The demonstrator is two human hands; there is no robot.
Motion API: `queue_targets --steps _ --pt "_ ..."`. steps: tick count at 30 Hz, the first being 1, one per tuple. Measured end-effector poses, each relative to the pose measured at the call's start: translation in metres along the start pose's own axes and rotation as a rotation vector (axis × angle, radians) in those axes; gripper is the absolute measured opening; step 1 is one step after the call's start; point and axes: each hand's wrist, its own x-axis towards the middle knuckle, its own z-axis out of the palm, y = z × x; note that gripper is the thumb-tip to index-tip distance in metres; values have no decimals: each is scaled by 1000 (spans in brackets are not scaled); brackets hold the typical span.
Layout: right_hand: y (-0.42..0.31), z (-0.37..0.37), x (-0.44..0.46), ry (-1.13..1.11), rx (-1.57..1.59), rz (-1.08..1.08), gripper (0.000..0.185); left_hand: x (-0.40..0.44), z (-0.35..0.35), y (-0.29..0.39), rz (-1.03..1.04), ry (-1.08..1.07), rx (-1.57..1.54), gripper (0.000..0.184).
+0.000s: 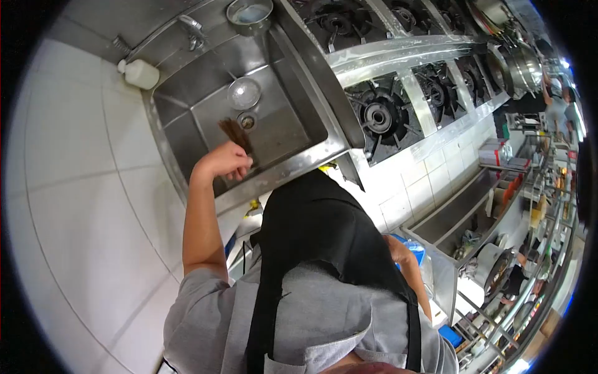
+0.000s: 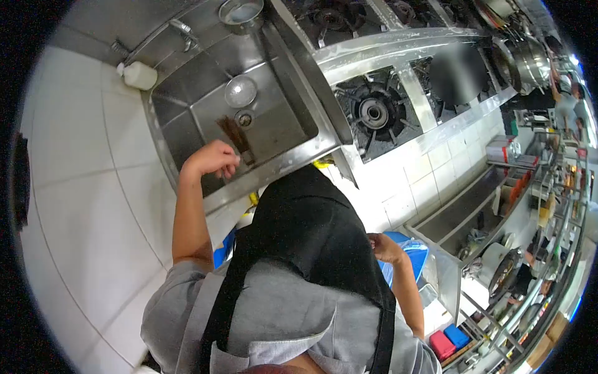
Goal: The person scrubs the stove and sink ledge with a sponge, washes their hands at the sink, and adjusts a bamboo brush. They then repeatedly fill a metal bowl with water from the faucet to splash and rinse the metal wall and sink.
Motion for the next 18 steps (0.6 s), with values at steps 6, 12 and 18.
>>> queue_targets --steps 6,12,18 --pt "-14 -6 -67 -19 28 -139 39 -87 158 -59 11 -184 -107 19" --pt "129 7 -157 198 327 90 32 -92 285 -97 -64 -461 255 20" --pt "189 67 -245 561 222 -27 40 -35 347 -41 -45 -264 488 21"
